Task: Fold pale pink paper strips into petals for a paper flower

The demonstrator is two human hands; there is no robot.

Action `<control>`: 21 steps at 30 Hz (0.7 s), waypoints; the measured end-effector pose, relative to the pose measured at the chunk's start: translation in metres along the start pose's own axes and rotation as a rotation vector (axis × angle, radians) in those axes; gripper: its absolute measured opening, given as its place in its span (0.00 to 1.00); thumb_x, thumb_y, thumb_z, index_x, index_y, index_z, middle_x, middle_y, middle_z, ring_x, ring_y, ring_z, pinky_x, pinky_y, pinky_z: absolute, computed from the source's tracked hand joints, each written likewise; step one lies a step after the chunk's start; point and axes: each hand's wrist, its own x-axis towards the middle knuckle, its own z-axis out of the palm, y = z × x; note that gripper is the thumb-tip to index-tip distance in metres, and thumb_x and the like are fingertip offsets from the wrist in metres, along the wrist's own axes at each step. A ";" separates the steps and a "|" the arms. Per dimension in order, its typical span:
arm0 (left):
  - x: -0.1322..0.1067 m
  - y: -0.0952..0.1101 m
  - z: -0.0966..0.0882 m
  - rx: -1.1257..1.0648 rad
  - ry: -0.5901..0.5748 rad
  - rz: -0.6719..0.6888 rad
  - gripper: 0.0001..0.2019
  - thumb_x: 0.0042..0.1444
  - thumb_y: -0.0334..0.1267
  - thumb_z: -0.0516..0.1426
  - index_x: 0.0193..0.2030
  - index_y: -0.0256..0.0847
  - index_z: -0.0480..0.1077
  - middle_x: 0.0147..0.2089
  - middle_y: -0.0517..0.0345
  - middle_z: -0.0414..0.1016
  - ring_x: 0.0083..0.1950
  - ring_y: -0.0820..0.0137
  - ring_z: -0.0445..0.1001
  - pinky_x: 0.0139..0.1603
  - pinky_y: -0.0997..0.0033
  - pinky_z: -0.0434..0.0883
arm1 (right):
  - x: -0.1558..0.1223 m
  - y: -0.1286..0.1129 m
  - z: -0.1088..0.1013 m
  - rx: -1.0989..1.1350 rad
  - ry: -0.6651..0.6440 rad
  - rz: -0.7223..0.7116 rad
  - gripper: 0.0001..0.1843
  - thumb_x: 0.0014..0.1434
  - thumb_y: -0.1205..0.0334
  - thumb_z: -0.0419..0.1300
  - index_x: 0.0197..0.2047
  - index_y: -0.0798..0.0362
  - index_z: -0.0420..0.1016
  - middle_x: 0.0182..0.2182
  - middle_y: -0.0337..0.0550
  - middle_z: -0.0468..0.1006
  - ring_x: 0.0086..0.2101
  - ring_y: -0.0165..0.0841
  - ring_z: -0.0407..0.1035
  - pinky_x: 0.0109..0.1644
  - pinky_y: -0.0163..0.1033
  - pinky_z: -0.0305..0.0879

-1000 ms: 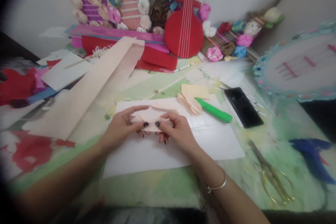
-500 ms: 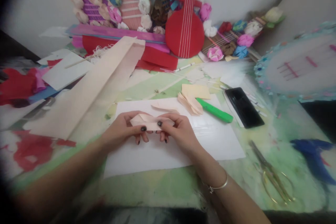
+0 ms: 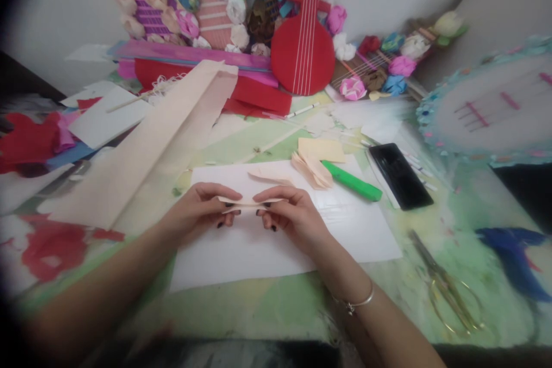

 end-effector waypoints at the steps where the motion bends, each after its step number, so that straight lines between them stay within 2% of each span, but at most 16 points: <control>1: 0.000 0.000 -0.001 -0.015 -0.004 0.006 0.08 0.47 0.28 0.63 0.36 0.37 0.79 0.26 0.53 0.79 0.24 0.74 0.75 0.25 0.79 0.68 | 0.000 0.000 0.000 0.014 -0.005 0.001 0.07 0.50 0.69 0.62 0.33 0.52 0.80 0.21 0.38 0.74 0.20 0.25 0.65 0.23 0.32 0.58; 7: 0.000 0.000 -0.001 -0.038 0.006 0.030 0.05 0.46 0.27 0.63 0.32 0.36 0.79 0.26 0.56 0.76 0.28 0.74 0.74 0.31 0.77 0.70 | 0.002 0.001 -0.002 0.035 0.035 0.001 0.06 0.47 0.71 0.61 0.29 0.54 0.78 0.19 0.37 0.71 0.20 0.25 0.62 0.24 0.33 0.55; 16: 0.002 0.000 0.006 -0.103 0.059 -0.009 0.04 0.46 0.27 0.62 0.31 0.34 0.77 0.23 0.58 0.72 0.25 0.78 0.70 0.28 0.80 0.67 | 0.006 0.003 0.004 0.172 0.099 0.081 0.06 0.43 0.71 0.58 0.28 0.55 0.73 0.17 0.35 0.71 0.16 0.22 0.55 0.22 0.31 0.51; 21: 0.003 -0.002 0.004 -0.106 0.069 0.005 0.04 0.45 0.27 0.61 0.30 0.33 0.77 0.22 0.58 0.71 0.26 0.76 0.70 0.29 0.79 0.66 | 0.006 0.004 0.004 0.143 0.106 0.065 0.06 0.41 0.71 0.57 0.26 0.55 0.72 0.16 0.35 0.70 0.16 0.23 0.56 0.22 0.31 0.50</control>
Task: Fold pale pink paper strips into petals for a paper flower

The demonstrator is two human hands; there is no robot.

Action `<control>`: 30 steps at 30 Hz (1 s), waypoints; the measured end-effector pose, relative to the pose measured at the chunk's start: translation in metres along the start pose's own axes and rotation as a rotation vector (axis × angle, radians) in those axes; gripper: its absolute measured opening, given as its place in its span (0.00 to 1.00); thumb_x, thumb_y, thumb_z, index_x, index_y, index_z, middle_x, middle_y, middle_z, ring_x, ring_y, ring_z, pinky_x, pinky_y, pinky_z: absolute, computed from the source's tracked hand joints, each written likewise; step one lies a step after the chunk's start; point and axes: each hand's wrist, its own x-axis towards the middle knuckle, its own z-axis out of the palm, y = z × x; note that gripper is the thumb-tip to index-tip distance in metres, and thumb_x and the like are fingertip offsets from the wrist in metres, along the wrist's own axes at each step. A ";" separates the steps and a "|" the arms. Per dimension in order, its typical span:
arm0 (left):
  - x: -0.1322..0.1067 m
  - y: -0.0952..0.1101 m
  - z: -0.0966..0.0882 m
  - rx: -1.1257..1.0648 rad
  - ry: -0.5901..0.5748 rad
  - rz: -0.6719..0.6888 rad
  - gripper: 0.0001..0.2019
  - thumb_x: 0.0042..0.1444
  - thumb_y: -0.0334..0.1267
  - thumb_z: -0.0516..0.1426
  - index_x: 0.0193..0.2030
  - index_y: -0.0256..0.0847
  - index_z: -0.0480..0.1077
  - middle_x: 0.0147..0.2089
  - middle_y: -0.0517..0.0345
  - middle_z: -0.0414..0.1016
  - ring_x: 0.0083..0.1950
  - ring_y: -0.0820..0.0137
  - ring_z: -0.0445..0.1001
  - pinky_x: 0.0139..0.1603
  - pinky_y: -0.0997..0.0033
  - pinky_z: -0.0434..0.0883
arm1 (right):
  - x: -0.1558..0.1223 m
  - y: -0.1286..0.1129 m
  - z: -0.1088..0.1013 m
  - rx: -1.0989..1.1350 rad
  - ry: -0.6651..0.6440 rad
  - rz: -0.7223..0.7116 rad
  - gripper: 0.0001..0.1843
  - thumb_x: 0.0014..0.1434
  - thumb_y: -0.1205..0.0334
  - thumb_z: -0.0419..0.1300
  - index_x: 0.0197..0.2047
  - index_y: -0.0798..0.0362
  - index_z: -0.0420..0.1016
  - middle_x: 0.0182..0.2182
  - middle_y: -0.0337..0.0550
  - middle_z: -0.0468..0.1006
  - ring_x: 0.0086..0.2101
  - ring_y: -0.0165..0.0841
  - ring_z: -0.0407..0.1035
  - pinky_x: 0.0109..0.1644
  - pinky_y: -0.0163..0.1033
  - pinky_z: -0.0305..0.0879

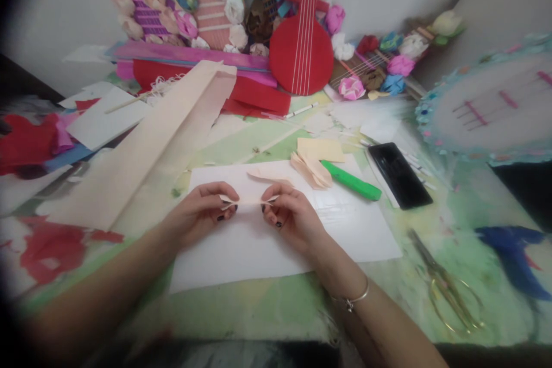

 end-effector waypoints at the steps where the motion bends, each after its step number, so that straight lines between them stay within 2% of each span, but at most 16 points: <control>1: 0.000 0.000 0.000 -0.002 -0.001 0.000 0.04 0.44 0.26 0.61 0.29 0.33 0.77 0.22 0.57 0.71 0.26 0.76 0.70 0.29 0.79 0.66 | 0.000 0.000 0.000 -0.016 -0.001 -0.015 0.06 0.41 0.71 0.57 0.26 0.55 0.73 0.16 0.35 0.70 0.16 0.23 0.56 0.22 0.32 0.49; 5: 0.000 0.000 -0.002 -0.015 0.006 0.008 0.04 0.44 0.25 0.60 0.29 0.33 0.77 0.23 0.57 0.72 0.26 0.76 0.70 0.29 0.79 0.65 | 0.000 0.001 -0.002 -0.057 0.004 -0.063 0.06 0.43 0.71 0.56 0.26 0.55 0.74 0.16 0.35 0.68 0.17 0.24 0.57 0.23 0.32 0.49; 13: 0.000 0.000 -0.002 -0.032 0.006 0.009 0.04 0.42 0.25 0.61 0.27 0.32 0.76 0.25 0.57 0.71 0.27 0.77 0.69 0.29 0.80 0.64 | 0.001 0.003 -0.001 -0.034 0.016 -0.049 0.06 0.42 0.71 0.56 0.25 0.55 0.74 0.15 0.36 0.68 0.17 0.23 0.55 0.23 0.33 0.48; 17: -0.001 0.001 0.000 -0.061 -0.001 0.025 0.06 0.41 0.31 0.63 0.28 0.30 0.76 0.27 0.54 0.71 0.28 0.75 0.70 0.31 0.77 0.66 | 0.000 0.002 0.000 -0.066 -0.005 -0.088 0.07 0.42 0.69 0.55 0.24 0.56 0.76 0.17 0.38 0.67 0.18 0.25 0.56 0.24 0.35 0.50; 19: 0.000 0.000 0.001 -0.021 0.036 0.049 0.08 0.43 0.35 0.65 0.27 0.31 0.74 0.28 0.56 0.71 0.28 0.75 0.69 0.31 0.77 0.65 | -0.001 0.003 0.000 -0.096 -0.014 -0.106 0.07 0.44 0.67 0.57 0.24 0.57 0.76 0.19 0.40 0.69 0.19 0.25 0.57 0.24 0.35 0.50; 22: 0.002 -0.004 -0.001 0.212 0.162 0.086 0.09 0.47 0.37 0.65 0.28 0.35 0.72 0.23 0.61 0.69 0.25 0.78 0.65 0.26 0.80 0.61 | 0.000 0.006 -0.002 -0.247 0.040 -0.136 0.06 0.50 0.62 0.62 0.26 0.56 0.75 0.21 0.39 0.70 0.19 0.24 0.58 0.23 0.34 0.50; 25: 0.004 -0.008 -0.003 0.446 0.268 0.207 0.10 0.48 0.35 0.65 0.37 0.37 0.72 0.20 0.66 0.66 0.24 0.79 0.64 0.25 0.81 0.60 | 0.001 0.010 -0.003 -0.444 0.063 -0.185 0.08 0.51 0.60 0.65 0.32 0.55 0.74 0.24 0.37 0.71 0.20 0.23 0.61 0.24 0.32 0.54; 27: 0.004 -0.008 -0.002 0.475 0.297 0.294 0.15 0.48 0.34 0.64 0.43 0.39 0.70 0.22 0.68 0.67 0.26 0.78 0.66 0.28 0.81 0.63 | 0.001 0.012 -0.002 -0.486 0.045 -0.211 0.11 0.51 0.60 0.66 0.37 0.54 0.71 0.25 0.35 0.72 0.21 0.24 0.63 0.25 0.32 0.58; 30: 0.003 -0.007 0.002 0.458 0.337 0.401 0.18 0.48 0.33 0.64 0.46 0.39 0.67 0.26 0.66 0.70 0.30 0.77 0.70 0.34 0.79 0.67 | 0.000 0.015 0.002 -0.467 0.001 -0.172 0.17 0.52 0.61 0.65 0.43 0.51 0.66 0.23 0.32 0.72 0.21 0.25 0.65 0.26 0.32 0.61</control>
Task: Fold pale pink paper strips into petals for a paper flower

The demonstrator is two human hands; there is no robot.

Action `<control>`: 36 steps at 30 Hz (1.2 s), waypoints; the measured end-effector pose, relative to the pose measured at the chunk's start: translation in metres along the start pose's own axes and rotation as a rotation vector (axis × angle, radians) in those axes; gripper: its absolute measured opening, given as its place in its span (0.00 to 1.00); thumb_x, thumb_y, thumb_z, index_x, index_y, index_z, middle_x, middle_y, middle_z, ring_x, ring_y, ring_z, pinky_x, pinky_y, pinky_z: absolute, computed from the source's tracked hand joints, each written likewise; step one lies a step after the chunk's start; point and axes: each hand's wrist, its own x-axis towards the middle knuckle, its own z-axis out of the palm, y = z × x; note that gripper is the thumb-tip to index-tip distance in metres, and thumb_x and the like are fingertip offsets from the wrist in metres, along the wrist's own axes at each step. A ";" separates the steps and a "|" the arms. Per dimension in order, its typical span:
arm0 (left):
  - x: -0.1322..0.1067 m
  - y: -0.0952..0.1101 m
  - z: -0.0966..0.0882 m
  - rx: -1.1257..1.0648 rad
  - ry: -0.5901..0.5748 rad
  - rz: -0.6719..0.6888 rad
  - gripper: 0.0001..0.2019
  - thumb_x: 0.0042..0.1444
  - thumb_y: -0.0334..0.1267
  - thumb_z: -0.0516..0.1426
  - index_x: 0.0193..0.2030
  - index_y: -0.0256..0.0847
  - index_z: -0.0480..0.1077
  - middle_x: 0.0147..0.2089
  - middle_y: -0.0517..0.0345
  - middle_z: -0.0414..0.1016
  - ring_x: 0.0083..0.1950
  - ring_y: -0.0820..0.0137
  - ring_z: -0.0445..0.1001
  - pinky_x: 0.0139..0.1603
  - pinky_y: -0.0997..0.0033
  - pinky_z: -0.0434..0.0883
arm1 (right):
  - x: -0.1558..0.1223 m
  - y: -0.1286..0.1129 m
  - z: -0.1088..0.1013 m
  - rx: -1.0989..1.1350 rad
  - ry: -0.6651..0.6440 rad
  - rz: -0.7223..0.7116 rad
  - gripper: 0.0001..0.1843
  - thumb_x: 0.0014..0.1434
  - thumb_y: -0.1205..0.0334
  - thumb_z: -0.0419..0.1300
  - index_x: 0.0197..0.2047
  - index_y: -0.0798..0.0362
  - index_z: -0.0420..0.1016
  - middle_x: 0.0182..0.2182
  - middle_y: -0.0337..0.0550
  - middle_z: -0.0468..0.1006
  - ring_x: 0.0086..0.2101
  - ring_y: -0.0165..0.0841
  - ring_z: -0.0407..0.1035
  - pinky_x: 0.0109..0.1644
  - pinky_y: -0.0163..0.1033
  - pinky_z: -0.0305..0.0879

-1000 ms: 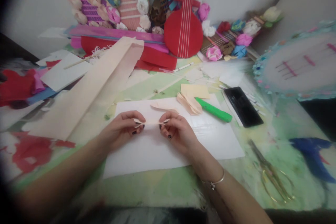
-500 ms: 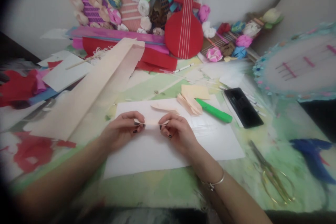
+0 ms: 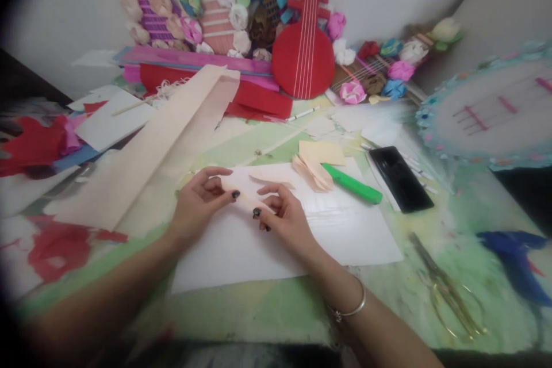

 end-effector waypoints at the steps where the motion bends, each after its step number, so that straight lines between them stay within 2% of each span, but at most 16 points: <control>1: -0.001 0.002 0.001 -0.007 0.023 0.028 0.18 0.47 0.32 0.65 0.46 0.38 0.66 0.27 0.65 0.71 0.31 0.76 0.71 0.35 0.78 0.68 | -0.001 0.000 0.002 0.005 -0.029 0.022 0.18 0.52 0.61 0.65 0.44 0.51 0.65 0.23 0.33 0.72 0.22 0.26 0.66 0.27 0.33 0.62; 3: -0.003 0.005 0.003 -0.022 0.050 0.068 0.19 0.47 0.32 0.65 0.46 0.38 0.66 0.28 0.64 0.73 0.31 0.76 0.71 0.37 0.77 0.69 | -0.003 0.001 0.005 -0.001 -0.090 0.058 0.17 0.53 0.60 0.65 0.44 0.52 0.64 0.24 0.35 0.75 0.25 0.27 0.69 0.31 0.34 0.65; 6: -0.006 0.011 0.004 -0.021 0.024 0.097 0.18 0.48 0.32 0.65 0.45 0.38 0.65 0.29 0.64 0.73 0.32 0.76 0.72 0.38 0.77 0.69 | -0.006 0.000 0.008 -0.067 -0.166 0.055 0.16 0.55 0.59 0.63 0.45 0.52 0.66 0.28 0.40 0.78 0.31 0.31 0.72 0.37 0.38 0.67; 8: -0.010 0.015 0.005 0.003 -0.019 0.119 0.19 0.49 0.31 0.64 0.45 0.39 0.63 0.29 0.63 0.74 0.33 0.75 0.73 0.39 0.76 0.70 | -0.008 -0.002 0.008 -0.165 -0.153 -0.040 0.15 0.56 0.59 0.63 0.46 0.52 0.68 0.36 0.44 0.78 0.36 0.32 0.72 0.41 0.40 0.67; 11: -0.016 0.021 0.006 0.060 -0.143 0.136 0.20 0.50 0.32 0.64 0.46 0.41 0.61 0.30 0.63 0.74 0.34 0.74 0.74 0.40 0.74 0.71 | -0.009 -0.006 0.007 -0.284 -0.034 -0.250 0.12 0.56 0.59 0.63 0.44 0.50 0.72 0.43 0.45 0.74 0.42 0.34 0.69 0.45 0.41 0.65; 14: -0.022 0.024 0.009 0.149 -0.247 0.164 0.19 0.52 0.32 0.62 0.48 0.43 0.60 0.31 0.63 0.75 0.34 0.74 0.74 0.40 0.73 0.71 | -0.010 -0.011 0.006 -0.206 0.002 -0.329 0.08 0.56 0.61 0.63 0.40 0.50 0.73 0.38 0.43 0.74 0.40 0.33 0.69 0.43 0.40 0.65; 17: -0.026 0.024 0.010 0.232 -0.271 0.207 0.18 0.52 0.31 0.61 0.48 0.44 0.60 0.31 0.64 0.75 0.34 0.75 0.74 0.41 0.74 0.71 | -0.011 -0.014 0.007 -0.090 -0.047 -0.304 0.04 0.55 0.63 0.64 0.36 0.52 0.74 0.33 0.41 0.74 0.36 0.32 0.69 0.41 0.40 0.66; 22: -0.027 0.022 0.012 0.315 -0.308 0.268 0.17 0.52 0.28 0.59 0.47 0.42 0.61 0.32 0.64 0.74 0.35 0.75 0.73 0.40 0.76 0.70 | -0.013 -0.016 0.007 -0.053 -0.058 -0.286 0.03 0.54 0.64 0.65 0.33 0.53 0.76 0.30 0.40 0.74 0.33 0.30 0.69 0.40 0.38 0.67; 25: -0.027 0.020 0.013 0.345 -0.315 0.294 0.14 0.53 0.30 0.60 0.45 0.40 0.63 0.33 0.62 0.75 0.35 0.75 0.74 0.39 0.76 0.71 | -0.012 -0.013 0.006 0.006 -0.054 -0.274 0.03 0.55 0.65 0.65 0.33 0.53 0.75 0.29 0.39 0.75 0.31 0.28 0.69 0.37 0.35 0.67; 30: -0.027 0.020 0.013 0.437 -0.295 0.323 0.01 0.55 0.31 0.59 0.34 0.38 0.70 0.31 0.61 0.76 0.32 0.76 0.74 0.35 0.78 0.70 | -0.009 -0.007 0.001 0.082 -0.007 -0.258 0.03 0.57 0.64 0.64 0.34 0.52 0.73 0.27 0.36 0.73 0.27 0.25 0.67 0.33 0.33 0.65; 33: -0.026 0.018 0.012 0.497 -0.266 0.344 0.02 0.54 0.29 0.59 0.33 0.39 0.73 0.29 0.63 0.76 0.31 0.77 0.73 0.35 0.79 0.69 | -0.008 -0.006 -0.001 0.079 -0.009 -0.259 0.03 0.57 0.63 0.63 0.35 0.51 0.73 0.28 0.37 0.73 0.28 0.26 0.69 0.34 0.33 0.66; 36: -0.025 0.016 0.011 0.523 -0.252 0.353 0.01 0.54 0.30 0.60 0.33 0.39 0.73 0.29 0.62 0.77 0.31 0.76 0.73 0.35 0.78 0.69 | -0.009 -0.008 0.000 0.037 -0.004 -0.247 0.08 0.54 0.63 0.66 0.39 0.51 0.73 0.33 0.38 0.74 0.30 0.27 0.72 0.36 0.35 0.68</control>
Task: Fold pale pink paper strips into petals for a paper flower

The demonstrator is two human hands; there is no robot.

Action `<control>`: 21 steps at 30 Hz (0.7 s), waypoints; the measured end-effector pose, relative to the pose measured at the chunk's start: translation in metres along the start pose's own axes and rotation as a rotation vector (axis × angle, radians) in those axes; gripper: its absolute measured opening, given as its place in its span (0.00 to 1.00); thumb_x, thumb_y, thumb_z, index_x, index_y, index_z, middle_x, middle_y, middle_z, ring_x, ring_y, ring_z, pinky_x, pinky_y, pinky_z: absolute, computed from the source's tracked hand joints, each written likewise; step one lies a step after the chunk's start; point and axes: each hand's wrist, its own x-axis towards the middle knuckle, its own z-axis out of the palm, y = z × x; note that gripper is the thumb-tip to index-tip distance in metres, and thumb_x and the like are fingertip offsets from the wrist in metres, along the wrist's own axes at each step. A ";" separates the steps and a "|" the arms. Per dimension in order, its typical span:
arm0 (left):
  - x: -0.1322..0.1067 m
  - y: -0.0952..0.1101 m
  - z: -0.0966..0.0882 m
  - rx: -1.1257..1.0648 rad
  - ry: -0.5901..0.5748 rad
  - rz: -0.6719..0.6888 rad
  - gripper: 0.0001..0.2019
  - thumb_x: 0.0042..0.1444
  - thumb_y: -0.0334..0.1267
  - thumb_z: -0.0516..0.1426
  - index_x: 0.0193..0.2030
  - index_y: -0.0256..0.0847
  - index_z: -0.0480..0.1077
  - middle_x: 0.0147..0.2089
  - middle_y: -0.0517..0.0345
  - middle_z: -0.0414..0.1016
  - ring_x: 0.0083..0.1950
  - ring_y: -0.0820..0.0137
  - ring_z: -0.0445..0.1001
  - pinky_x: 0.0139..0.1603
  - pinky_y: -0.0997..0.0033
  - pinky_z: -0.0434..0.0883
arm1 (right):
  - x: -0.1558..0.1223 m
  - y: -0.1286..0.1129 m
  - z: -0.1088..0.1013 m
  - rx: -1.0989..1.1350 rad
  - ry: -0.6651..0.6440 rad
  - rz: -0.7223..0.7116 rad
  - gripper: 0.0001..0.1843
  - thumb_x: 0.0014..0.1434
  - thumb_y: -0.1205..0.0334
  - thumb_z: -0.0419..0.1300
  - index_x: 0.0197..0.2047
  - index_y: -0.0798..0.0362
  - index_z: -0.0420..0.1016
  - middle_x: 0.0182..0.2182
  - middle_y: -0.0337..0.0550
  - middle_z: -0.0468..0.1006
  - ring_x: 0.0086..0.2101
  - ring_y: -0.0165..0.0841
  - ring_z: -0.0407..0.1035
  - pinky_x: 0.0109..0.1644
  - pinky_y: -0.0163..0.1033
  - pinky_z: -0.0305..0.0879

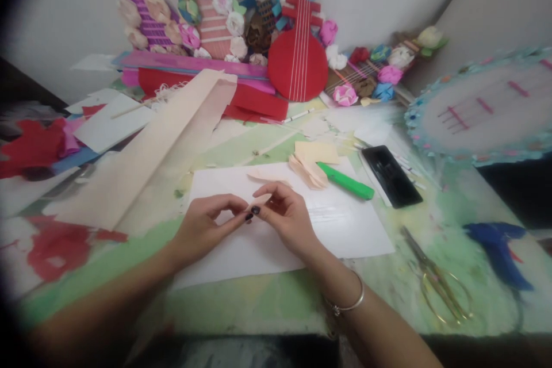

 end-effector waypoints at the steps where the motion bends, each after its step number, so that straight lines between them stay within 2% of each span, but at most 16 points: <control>1: 0.000 0.000 0.000 0.008 -0.004 0.000 0.01 0.55 0.31 0.60 0.33 0.39 0.73 0.30 0.62 0.77 0.31 0.76 0.73 0.35 0.77 0.69 | 0.000 -0.001 0.000 -0.026 0.005 0.000 0.10 0.53 0.63 0.67 0.39 0.51 0.74 0.34 0.39 0.74 0.31 0.28 0.73 0.36 0.35 0.69; 8: 0.002 -0.002 -0.001 0.063 -0.004 0.032 0.02 0.55 0.31 0.59 0.34 0.39 0.74 0.30 0.60 0.77 0.31 0.74 0.74 0.35 0.75 0.70 | 0.000 -0.008 -0.003 -0.215 0.059 -0.023 0.05 0.53 0.62 0.66 0.32 0.53 0.77 0.29 0.41 0.77 0.31 0.30 0.71 0.36 0.37 0.70; 12: 0.003 -0.003 -0.003 0.102 0.025 0.088 0.02 0.56 0.30 0.59 0.34 0.39 0.73 0.31 0.59 0.78 0.32 0.72 0.74 0.35 0.74 0.70 | 0.001 -0.009 -0.006 -0.209 0.101 -0.019 0.03 0.54 0.63 0.65 0.34 0.52 0.79 0.28 0.40 0.78 0.29 0.30 0.72 0.35 0.38 0.70; 17: 0.002 -0.003 -0.004 0.126 0.040 0.103 0.02 0.56 0.31 0.59 0.33 0.39 0.73 0.30 0.59 0.77 0.31 0.72 0.74 0.34 0.74 0.69 | 0.002 -0.009 -0.008 -0.229 0.092 -0.043 0.05 0.56 0.64 0.63 0.36 0.52 0.79 0.28 0.40 0.79 0.29 0.30 0.74 0.37 0.39 0.71; 21: 0.003 -0.003 -0.004 0.122 0.044 0.108 0.02 0.56 0.30 0.59 0.34 0.39 0.73 0.31 0.60 0.77 0.32 0.72 0.74 0.34 0.74 0.69 | 0.002 -0.010 -0.007 -0.262 0.088 -0.093 0.09 0.56 0.66 0.63 0.42 0.51 0.77 0.35 0.42 0.79 0.34 0.31 0.74 0.41 0.40 0.72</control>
